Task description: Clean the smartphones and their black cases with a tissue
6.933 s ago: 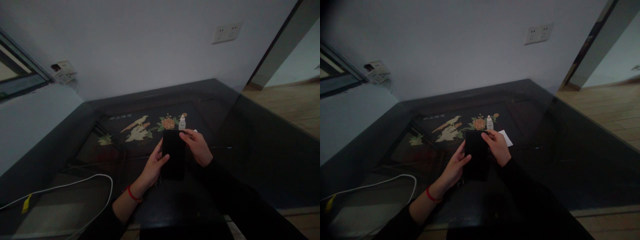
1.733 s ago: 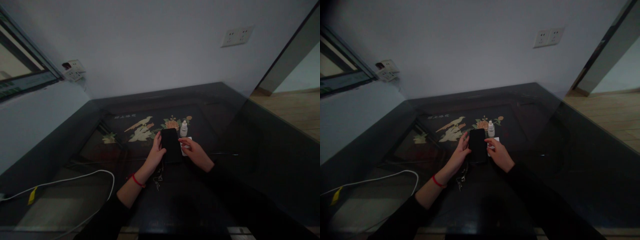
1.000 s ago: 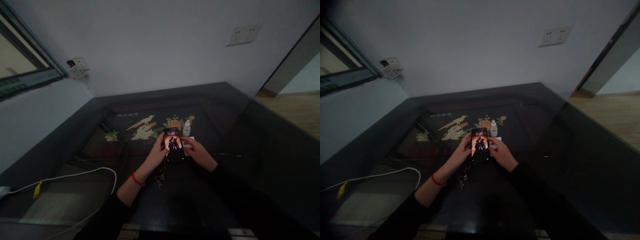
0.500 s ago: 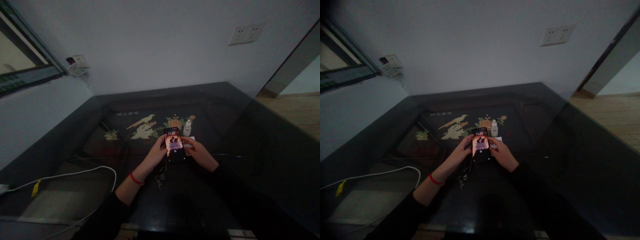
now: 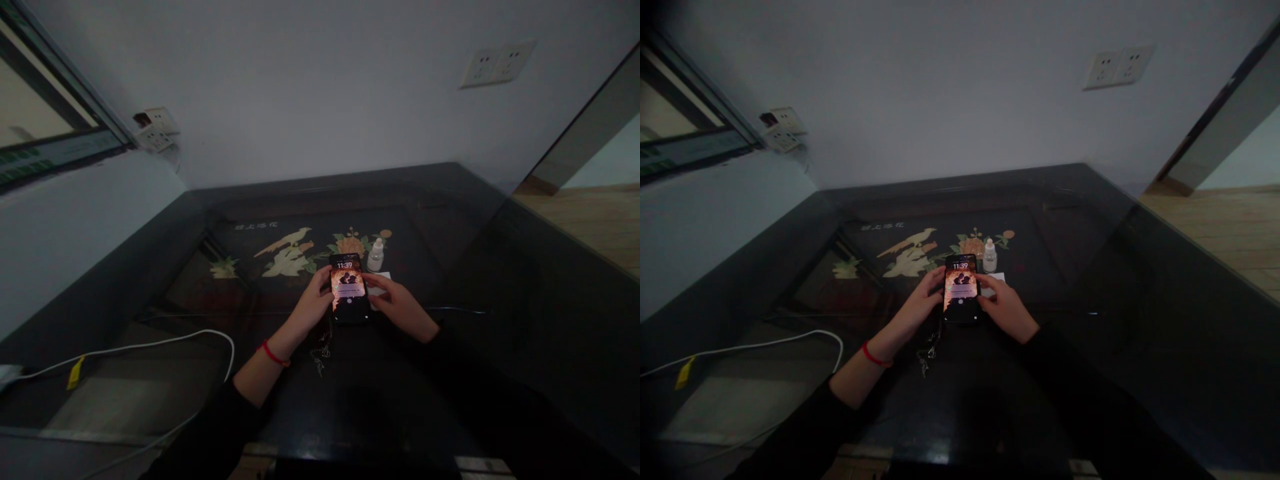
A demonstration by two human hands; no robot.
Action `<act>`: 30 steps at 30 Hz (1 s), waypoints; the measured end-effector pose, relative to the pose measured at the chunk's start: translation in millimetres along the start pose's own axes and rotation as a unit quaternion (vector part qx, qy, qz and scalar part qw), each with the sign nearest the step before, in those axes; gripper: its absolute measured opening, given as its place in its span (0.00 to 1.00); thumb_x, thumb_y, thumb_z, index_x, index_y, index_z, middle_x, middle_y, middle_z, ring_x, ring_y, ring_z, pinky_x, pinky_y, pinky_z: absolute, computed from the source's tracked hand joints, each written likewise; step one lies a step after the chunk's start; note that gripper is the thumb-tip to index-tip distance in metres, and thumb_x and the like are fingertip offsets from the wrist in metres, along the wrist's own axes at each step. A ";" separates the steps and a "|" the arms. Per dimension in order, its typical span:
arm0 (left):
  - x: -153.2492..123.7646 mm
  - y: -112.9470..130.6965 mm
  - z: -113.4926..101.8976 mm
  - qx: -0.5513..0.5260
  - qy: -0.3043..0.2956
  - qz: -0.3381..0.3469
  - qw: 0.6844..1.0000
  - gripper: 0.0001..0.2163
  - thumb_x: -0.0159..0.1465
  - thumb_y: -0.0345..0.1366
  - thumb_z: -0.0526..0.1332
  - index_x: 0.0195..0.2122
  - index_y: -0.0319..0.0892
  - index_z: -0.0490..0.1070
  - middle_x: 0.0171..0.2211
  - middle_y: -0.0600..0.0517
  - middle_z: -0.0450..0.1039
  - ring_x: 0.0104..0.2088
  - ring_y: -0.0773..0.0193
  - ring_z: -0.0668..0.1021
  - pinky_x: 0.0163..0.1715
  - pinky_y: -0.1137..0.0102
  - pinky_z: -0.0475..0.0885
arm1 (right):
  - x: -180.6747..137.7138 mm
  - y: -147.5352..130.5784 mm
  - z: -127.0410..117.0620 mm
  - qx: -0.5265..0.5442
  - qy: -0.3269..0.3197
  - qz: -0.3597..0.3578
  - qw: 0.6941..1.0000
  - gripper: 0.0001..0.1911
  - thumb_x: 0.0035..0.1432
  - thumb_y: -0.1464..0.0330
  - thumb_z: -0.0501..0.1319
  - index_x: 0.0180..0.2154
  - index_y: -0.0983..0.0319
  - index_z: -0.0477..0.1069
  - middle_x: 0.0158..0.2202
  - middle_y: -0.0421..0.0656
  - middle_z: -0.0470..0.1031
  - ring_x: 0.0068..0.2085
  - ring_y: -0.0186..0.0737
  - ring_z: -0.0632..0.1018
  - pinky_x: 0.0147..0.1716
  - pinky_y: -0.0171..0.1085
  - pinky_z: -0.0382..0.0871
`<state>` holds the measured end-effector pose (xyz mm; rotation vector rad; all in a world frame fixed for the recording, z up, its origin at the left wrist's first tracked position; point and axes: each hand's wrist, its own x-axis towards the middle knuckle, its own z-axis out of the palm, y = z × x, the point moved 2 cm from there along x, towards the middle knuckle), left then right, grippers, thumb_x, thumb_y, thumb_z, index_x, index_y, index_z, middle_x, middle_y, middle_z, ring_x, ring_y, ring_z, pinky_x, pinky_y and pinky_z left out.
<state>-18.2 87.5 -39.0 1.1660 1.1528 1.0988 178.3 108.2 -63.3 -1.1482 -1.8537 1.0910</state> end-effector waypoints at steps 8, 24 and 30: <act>-1.6 1.3 -3.1 -0.023 0.008 -0.031 0.999 0.29 0.54 0.27 0.60 0.59 0.38 0.58 0.59 0.38 0.65 0.59 0.52 0.68 0.61 0.53 0.58 | 0.6 -1.0 -2.3 0.003 -0.007 0.007 1.000 0.22 0.55 0.75 0.56 0.52 0.59 0.69 0.53 0.46 0.73 0.53 0.43 0.74 0.46 0.43 0.74; -0.3 0.1 -3.9 -0.015 0.009 -0.028 0.999 0.24 0.54 0.26 0.58 0.54 0.40 0.64 0.59 0.41 0.66 0.61 0.54 0.67 0.62 0.55 0.56 | 0.4 -5.2 -3.3 -0.007 -0.005 0.023 1.000 0.14 0.54 0.72 0.56 0.43 0.60 0.72 0.49 0.46 0.76 0.46 0.41 0.77 0.44 0.41 0.73; 1.4 -4.0 -4.4 0.002 0.016 -0.019 1.000 0.22 0.54 0.26 0.59 0.52 0.40 0.65 0.60 0.41 0.66 0.62 0.55 0.66 0.63 0.56 0.54 | 0.6 -7.8 -4.3 -0.007 -0.007 0.028 1.000 0.12 0.53 0.72 0.56 0.40 0.60 0.72 0.48 0.46 0.76 0.47 0.43 0.77 0.46 0.42 0.71</act>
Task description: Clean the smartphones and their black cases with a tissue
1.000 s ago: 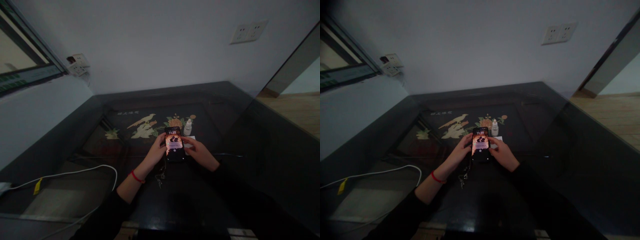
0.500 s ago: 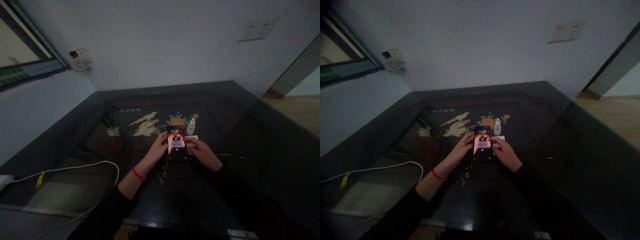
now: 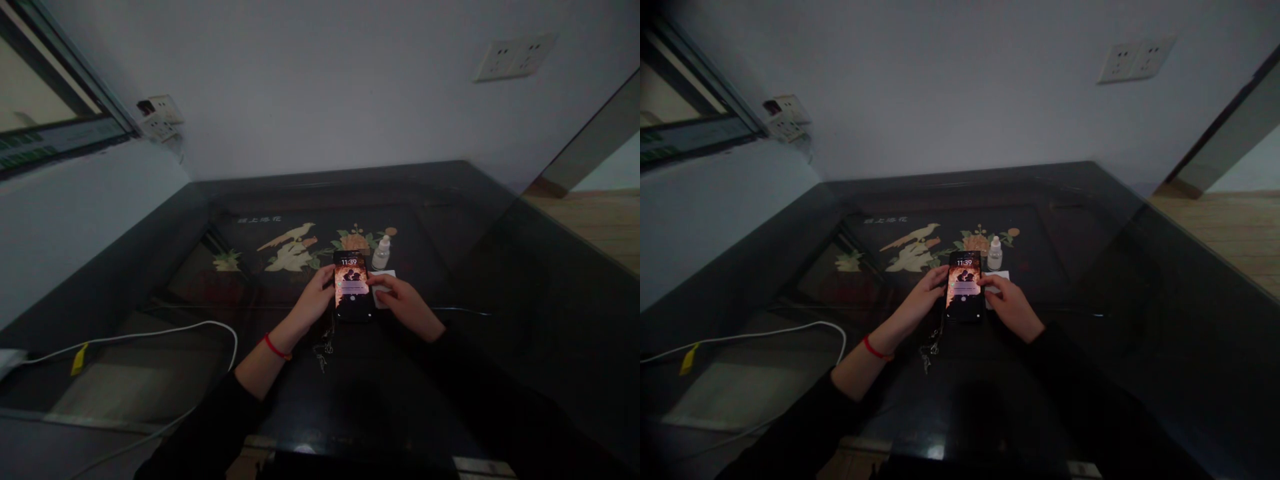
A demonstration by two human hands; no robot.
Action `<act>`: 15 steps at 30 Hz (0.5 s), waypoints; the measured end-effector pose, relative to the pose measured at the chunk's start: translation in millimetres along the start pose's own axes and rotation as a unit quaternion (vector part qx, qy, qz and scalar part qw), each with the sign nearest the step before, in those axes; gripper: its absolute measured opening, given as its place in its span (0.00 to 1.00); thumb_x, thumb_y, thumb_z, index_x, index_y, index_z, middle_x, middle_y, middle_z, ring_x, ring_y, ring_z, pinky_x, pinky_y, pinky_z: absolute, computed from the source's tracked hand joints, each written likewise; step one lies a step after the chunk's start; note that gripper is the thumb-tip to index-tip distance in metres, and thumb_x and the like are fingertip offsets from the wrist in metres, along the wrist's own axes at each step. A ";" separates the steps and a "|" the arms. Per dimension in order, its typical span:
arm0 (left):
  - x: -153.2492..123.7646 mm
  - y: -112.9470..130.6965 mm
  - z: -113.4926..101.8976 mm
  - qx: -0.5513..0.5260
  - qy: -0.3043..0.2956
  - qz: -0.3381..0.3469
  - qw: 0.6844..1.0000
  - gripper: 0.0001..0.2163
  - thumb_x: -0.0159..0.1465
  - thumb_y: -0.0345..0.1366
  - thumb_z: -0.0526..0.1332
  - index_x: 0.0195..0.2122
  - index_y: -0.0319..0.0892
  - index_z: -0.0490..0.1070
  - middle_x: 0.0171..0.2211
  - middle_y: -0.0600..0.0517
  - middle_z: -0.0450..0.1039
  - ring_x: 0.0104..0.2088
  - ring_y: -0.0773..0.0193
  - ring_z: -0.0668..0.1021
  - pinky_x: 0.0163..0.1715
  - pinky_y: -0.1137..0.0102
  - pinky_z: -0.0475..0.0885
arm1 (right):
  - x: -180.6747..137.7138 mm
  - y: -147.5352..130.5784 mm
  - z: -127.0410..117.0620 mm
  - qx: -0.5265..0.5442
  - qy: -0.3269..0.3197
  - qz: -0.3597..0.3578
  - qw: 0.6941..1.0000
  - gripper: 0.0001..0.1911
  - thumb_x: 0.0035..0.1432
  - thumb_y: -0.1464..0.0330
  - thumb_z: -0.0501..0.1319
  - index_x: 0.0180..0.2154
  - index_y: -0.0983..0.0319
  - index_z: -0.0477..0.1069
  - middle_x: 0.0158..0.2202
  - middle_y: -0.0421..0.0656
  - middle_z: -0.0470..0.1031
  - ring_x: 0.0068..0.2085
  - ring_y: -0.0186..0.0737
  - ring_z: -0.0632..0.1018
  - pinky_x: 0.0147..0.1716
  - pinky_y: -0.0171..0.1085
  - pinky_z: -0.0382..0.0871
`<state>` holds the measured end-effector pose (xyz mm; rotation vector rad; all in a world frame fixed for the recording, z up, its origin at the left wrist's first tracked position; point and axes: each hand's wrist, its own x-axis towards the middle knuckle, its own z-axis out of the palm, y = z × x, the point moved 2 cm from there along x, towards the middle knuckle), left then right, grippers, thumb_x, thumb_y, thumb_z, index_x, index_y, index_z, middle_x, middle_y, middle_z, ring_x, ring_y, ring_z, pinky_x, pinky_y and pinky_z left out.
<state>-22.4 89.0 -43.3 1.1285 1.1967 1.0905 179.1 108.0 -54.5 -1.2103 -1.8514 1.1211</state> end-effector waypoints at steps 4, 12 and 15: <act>2.6 -3.1 0.2 0.003 0.000 0.014 1.000 0.20 0.55 0.26 0.58 0.50 0.41 0.67 0.58 0.44 0.68 0.60 0.56 0.68 0.63 0.56 0.56 | 0.4 0.1 -0.1 0.004 -0.002 0.006 1.000 0.11 0.54 0.71 0.56 0.39 0.60 0.72 0.48 0.47 0.76 0.45 0.43 0.78 0.44 0.43 0.72; 6.7 -12.1 2.8 0.033 0.000 0.047 0.998 0.21 0.56 0.26 0.57 0.53 0.40 0.66 0.57 0.43 0.69 0.58 0.57 0.70 0.61 0.56 0.59 | 1.1 -2.3 0.6 0.004 0.012 0.008 1.000 0.12 0.54 0.71 0.55 0.39 0.61 0.73 0.45 0.46 0.77 0.46 0.44 0.78 0.46 0.45 0.72; 8.8 -13.1 0.8 0.068 0.012 0.051 0.996 0.25 0.56 0.26 0.56 0.57 0.40 0.62 0.58 0.42 0.67 0.59 0.57 0.69 0.60 0.56 0.60 | 1.7 -2.5 2.5 0.005 0.021 0.005 1.000 0.15 0.54 0.71 0.55 0.43 0.60 0.73 0.47 0.46 0.77 0.48 0.44 0.77 0.47 0.44 0.72</act>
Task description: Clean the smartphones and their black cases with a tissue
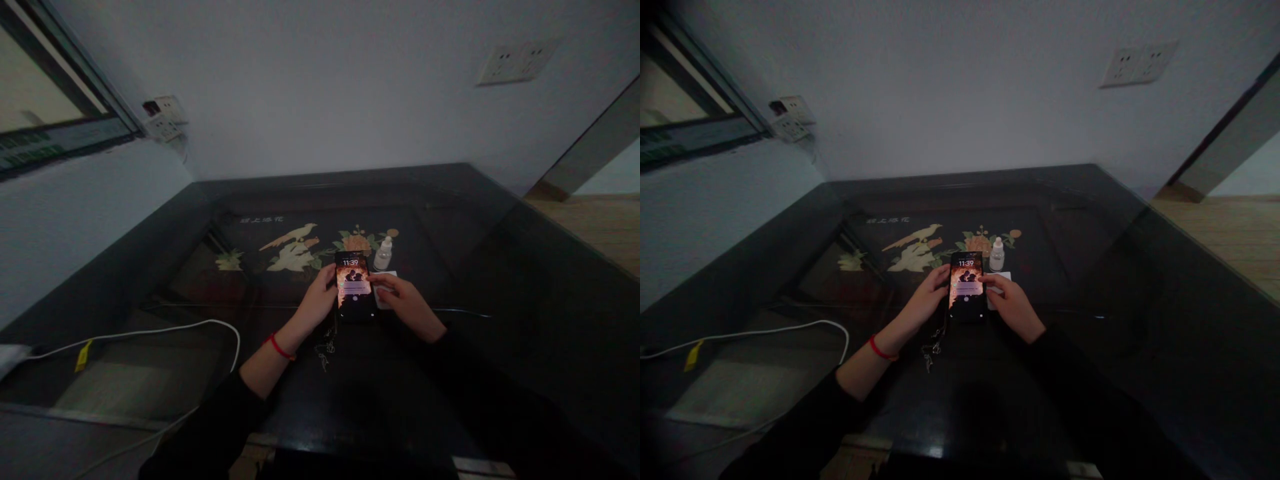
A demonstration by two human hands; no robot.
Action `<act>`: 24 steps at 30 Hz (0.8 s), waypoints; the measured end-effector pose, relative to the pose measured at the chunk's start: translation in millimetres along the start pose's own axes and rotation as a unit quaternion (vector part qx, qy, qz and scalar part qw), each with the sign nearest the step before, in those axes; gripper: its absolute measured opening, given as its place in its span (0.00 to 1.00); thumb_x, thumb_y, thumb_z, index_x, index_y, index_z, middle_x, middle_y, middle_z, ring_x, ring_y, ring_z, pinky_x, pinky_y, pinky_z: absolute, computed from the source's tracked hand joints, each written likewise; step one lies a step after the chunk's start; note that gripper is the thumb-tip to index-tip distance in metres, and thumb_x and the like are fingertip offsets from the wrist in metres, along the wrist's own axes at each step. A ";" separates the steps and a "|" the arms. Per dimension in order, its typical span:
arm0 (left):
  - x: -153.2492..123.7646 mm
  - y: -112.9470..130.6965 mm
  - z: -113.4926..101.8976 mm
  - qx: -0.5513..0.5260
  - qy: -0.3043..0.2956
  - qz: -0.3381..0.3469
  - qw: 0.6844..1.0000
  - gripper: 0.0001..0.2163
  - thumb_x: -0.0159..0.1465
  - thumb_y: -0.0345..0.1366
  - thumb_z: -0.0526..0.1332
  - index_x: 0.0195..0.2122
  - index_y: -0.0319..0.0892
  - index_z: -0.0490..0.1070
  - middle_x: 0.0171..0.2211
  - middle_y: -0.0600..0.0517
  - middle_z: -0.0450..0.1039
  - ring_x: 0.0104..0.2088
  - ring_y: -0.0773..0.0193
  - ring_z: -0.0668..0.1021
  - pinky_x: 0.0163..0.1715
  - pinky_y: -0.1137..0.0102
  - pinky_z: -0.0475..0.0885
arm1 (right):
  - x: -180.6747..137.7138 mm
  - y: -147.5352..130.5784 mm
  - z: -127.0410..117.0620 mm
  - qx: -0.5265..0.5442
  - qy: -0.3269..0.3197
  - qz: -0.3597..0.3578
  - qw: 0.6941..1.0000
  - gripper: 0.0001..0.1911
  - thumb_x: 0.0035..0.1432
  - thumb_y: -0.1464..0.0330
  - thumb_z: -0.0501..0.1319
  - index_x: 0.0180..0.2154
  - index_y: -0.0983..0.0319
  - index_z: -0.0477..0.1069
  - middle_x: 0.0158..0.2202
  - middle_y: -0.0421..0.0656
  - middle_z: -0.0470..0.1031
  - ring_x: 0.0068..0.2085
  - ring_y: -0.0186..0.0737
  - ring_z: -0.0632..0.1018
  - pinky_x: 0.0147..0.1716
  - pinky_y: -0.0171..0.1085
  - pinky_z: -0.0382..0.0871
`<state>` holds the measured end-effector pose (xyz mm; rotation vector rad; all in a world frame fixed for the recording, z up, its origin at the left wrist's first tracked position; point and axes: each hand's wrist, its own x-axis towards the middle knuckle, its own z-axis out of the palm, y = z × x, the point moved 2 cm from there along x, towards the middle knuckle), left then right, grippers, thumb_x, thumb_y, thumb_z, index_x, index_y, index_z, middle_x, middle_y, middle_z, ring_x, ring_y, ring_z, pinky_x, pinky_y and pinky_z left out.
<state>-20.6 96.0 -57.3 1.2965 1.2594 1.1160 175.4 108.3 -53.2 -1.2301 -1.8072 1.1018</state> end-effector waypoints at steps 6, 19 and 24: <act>-3.0 5.3 -13.8 0.133 0.053 0.006 0.990 0.24 0.56 0.31 0.59 0.55 0.40 0.66 0.59 0.40 0.64 0.60 0.50 0.65 0.62 0.53 0.54 | -1.0 8.7 -3.0 -0.027 0.057 0.009 0.998 0.19 0.54 0.70 0.57 0.49 0.61 0.72 0.48 0.49 0.76 0.45 0.46 0.78 0.46 0.48 0.72; -4.1 5.6 -8.8 0.199 0.066 0.012 0.978 0.12 0.56 0.36 0.61 0.42 0.42 0.75 0.52 0.44 0.69 0.56 0.50 0.66 0.61 0.53 0.53 | -6.7 -6.0 0.3 0.063 0.019 0.033 0.997 0.19 0.55 0.71 0.57 0.49 0.59 0.72 0.50 0.48 0.77 0.47 0.43 0.79 0.37 0.39 0.76; -5.8 8.0 -5.2 0.112 0.060 0.010 0.992 0.19 0.62 0.38 0.57 0.54 0.41 0.66 0.50 0.44 0.71 0.49 0.57 0.74 0.53 0.60 0.66 | -10.8 -20.3 -3.3 0.116 0.032 0.033 0.992 0.19 0.56 0.67 0.58 0.50 0.59 0.72 0.52 0.48 0.76 0.47 0.44 0.79 0.35 0.38 0.76</act>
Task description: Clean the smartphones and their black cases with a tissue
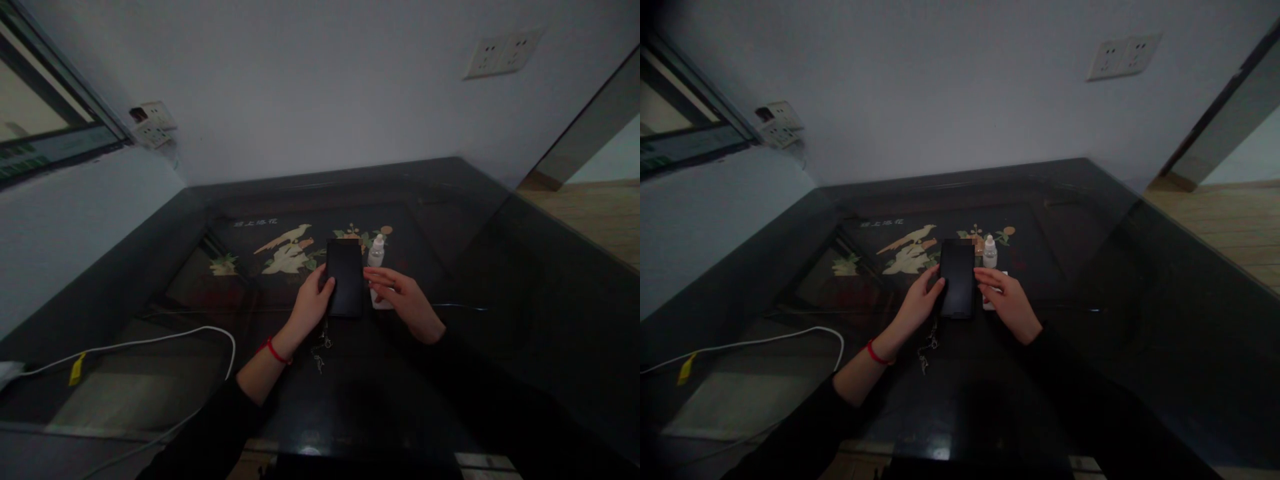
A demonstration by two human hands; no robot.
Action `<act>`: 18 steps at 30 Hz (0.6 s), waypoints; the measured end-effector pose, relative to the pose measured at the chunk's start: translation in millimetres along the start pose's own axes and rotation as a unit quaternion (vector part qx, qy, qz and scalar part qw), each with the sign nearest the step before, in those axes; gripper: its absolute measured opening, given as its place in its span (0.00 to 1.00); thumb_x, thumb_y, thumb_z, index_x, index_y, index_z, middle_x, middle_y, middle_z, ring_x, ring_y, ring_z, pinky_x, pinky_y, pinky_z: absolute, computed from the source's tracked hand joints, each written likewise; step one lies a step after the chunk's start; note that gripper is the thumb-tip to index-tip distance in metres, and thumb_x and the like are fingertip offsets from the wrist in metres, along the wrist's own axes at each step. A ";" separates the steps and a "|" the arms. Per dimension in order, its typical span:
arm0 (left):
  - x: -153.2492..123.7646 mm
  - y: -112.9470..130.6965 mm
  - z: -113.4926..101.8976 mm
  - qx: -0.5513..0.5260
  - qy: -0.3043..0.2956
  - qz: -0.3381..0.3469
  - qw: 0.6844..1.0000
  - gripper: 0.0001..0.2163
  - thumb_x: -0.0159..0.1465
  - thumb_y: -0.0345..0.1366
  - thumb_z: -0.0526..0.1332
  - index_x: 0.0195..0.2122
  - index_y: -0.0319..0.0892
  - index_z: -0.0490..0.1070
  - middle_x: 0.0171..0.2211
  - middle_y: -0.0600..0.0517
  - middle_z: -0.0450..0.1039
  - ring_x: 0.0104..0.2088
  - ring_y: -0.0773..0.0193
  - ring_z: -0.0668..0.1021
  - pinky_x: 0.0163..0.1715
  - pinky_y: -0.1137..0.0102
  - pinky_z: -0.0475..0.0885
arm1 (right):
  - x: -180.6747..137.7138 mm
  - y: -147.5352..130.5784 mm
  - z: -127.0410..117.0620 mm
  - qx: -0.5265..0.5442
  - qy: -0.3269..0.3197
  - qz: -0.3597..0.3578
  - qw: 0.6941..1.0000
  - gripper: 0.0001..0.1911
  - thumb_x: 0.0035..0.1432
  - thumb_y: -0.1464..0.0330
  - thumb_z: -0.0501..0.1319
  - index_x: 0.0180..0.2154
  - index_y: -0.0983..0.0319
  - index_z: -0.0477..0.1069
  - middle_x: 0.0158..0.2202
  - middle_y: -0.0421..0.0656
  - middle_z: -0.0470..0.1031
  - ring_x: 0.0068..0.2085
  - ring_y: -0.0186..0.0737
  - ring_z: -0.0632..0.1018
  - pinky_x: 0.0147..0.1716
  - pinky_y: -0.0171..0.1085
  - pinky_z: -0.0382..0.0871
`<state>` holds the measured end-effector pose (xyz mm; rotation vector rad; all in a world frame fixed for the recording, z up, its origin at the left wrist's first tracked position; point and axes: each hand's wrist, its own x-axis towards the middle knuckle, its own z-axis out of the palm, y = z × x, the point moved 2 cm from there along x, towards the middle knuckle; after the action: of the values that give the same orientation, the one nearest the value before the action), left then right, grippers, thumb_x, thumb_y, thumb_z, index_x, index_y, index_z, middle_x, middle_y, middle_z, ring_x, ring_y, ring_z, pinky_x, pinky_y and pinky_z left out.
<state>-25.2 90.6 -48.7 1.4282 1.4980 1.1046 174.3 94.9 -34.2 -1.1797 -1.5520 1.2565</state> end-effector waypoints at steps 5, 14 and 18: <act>-5.3 1.8 3.3 -0.084 0.007 -0.041 0.996 0.23 0.64 0.43 0.54 0.59 0.43 0.55 0.36 0.49 0.75 0.30 0.62 0.77 0.29 0.68 0.73 | -6.1 -9.5 3.7 0.042 0.002 -0.002 0.999 0.19 0.56 0.63 0.59 0.48 0.61 0.73 0.49 0.49 0.77 0.43 0.42 0.80 0.35 0.38 0.76; -10.1 28.0 -11.3 -0.102 0.016 0.001 0.995 0.23 0.60 0.46 0.60 0.55 0.45 0.63 0.26 0.54 0.72 0.24 0.64 0.74 0.23 0.72 0.67 | -5.7 -22.9 -8.3 0.151 -0.008 0.013 0.988 0.28 0.57 0.62 0.60 0.58 0.62 0.61 0.39 0.47 0.80 0.32 0.40 0.81 0.30 0.39 0.76; -18.4 34.0 -6.8 -0.065 -0.076 0.020 0.995 0.20 0.61 0.45 0.60 0.54 0.46 0.65 0.25 0.54 0.73 0.24 0.65 0.74 0.24 0.73 0.67 | -5.0 -26.4 -13.1 0.119 -0.025 0.007 0.993 0.23 0.55 0.61 0.61 0.52 0.60 0.68 0.30 0.40 0.76 0.30 0.39 0.79 0.28 0.39 0.77</act>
<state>-19.3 71.5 -14.8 1.4236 1.2743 1.0722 183.4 91.3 -5.9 -1.0142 -1.3862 1.4460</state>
